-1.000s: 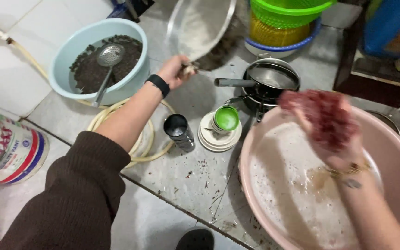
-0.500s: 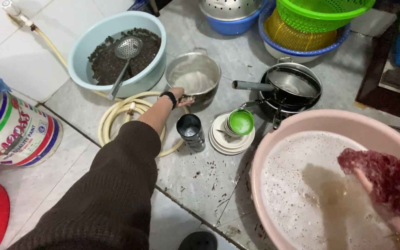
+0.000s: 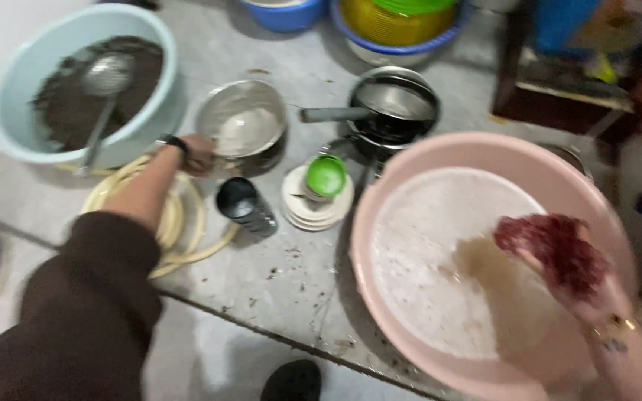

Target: The person washes a pink plastic basin and a metal tray using a red cloth and water from a tap. They then wipe down a stainless steel gas stove surface with the cloth. The person rinses the tray under running water and places it into the basin.

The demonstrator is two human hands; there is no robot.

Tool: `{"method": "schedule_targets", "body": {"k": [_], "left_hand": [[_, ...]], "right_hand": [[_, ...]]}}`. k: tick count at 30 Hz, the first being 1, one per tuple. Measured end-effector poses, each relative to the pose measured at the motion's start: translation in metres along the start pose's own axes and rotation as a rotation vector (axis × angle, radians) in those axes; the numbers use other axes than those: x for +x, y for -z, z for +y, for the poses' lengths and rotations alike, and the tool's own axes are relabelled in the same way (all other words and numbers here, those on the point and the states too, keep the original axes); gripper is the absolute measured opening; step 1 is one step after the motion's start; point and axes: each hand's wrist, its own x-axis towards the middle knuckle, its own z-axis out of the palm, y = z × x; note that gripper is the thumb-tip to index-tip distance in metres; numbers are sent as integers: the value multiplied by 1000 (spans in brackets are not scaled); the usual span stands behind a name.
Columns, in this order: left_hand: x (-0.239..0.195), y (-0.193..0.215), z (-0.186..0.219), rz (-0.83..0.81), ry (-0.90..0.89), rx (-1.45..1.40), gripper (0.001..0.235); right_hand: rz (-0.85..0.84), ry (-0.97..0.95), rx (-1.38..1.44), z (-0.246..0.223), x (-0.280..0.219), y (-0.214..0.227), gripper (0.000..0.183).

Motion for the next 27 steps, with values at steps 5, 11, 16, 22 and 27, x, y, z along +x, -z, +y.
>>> {"method": "schedule_targets", "body": {"k": [5, 11, 16, 22, 27], "left_hand": [[-131, 35, 133, 785, -362, 572, 50], [-375, -192, 302, -215, -231, -16, 64], [-330, -335, 234, -742, 170, -297, 83], [-339, -376, 257, -464, 318, -863, 49], [-352, -378, 260, -434, 315, -829, 50]], "right_hand": [[-122, -101, -168, 33, -26, -51, 69], [567, 132, -409, -3, -63, -14, 78], [804, 388, -705, 42, -91, -39, 49], [878, 436, -846, 50, -139, -31, 39], [807, 408, -912, 54, -174, -38, 46]]}}
